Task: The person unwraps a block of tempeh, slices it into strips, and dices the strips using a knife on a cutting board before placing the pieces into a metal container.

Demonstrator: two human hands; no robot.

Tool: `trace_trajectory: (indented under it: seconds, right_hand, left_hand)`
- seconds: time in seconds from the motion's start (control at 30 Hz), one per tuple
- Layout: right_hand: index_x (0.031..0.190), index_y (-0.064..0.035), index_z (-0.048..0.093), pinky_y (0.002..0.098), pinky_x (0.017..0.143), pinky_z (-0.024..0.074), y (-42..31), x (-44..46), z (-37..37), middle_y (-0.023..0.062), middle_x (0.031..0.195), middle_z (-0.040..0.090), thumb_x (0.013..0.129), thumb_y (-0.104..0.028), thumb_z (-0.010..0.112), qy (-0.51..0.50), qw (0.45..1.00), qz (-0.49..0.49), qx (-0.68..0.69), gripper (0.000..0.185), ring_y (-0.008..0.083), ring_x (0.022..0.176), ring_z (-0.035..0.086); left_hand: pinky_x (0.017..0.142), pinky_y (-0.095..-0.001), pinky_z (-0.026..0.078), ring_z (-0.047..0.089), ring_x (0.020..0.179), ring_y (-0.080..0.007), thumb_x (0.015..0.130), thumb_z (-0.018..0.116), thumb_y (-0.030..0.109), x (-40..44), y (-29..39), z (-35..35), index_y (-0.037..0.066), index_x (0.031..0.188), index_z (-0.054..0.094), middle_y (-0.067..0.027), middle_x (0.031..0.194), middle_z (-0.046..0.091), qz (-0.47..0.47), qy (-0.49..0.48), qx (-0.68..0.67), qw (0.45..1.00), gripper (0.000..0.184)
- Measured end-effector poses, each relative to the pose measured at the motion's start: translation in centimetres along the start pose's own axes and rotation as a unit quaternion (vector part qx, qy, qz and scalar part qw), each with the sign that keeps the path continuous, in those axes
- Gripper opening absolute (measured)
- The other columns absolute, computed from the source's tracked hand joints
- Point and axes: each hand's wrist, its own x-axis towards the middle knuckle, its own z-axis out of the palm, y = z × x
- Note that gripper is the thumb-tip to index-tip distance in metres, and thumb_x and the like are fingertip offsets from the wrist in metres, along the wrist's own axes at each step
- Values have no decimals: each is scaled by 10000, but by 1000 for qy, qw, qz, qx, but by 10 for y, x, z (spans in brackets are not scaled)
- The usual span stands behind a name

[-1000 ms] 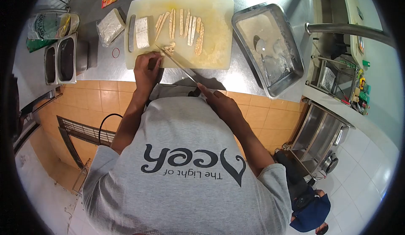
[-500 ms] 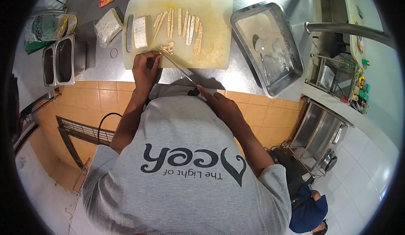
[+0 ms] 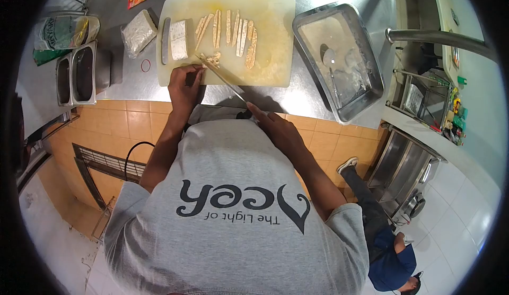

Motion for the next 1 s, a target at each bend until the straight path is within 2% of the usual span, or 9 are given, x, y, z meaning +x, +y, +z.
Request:
trace_trajectory:
  seconds: [0.17,0.3,0.57,0.7,0.87,1.0]
  right_hand:
    - [1576,-343,310,440,706,527,-16,-13,-12,158,941,628,1000,-212,563,-2,1000,-2,-7,642,347,807,676]
    - [1577,-339,310,441,707,535,-22,-15,-15,160,957,638,995,-225,560,-6,1000,5,-27,643,358,818,688]
    - [1577,-367,299,444,707,539,-18,-10,-11,150,942,627,987,-201,565,-28,998,36,-45,668,357,807,684]
    - [1569,-385,304,448,711,531,-7,0,-2,150,935,617,989,-160,563,-25,999,34,-28,675,351,804,671]
    - [1570,-335,322,446,717,521,1,1,-1,145,923,611,990,-128,568,2,1000,-18,-16,663,345,801,654]
    - [1557,-266,373,442,705,509,0,-19,-17,144,857,602,962,-91,614,27,999,-45,11,665,336,753,633]
  left_hand:
    - [769,-386,548,662,886,-287,796,809,30,-2,-4,3,55,955,643,-82,938,718,7,18,-10,1000,231]
    - [802,-366,566,697,914,-268,794,801,-8,0,-3,-1,54,973,650,-97,960,724,0,-2,-1,1000,242]
    - [781,-356,569,702,885,-266,811,788,-12,1,-2,-1,48,962,648,-103,948,729,16,3,-5,1000,214]
    - [776,-379,548,665,885,-276,790,805,21,0,0,-2,69,948,656,-66,944,732,-3,7,-16,1000,222]
    - [784,-377,553,667,890,-277,788,804,18,0,-3,-1,64,949,658,-68,939,732,-1,1,-24,1000,222]
    - [822,-387,553,667,938,-297,804,794,36,1,-2,-7,55,991,659,-95,1001,722,4,-21,-26,999,232]
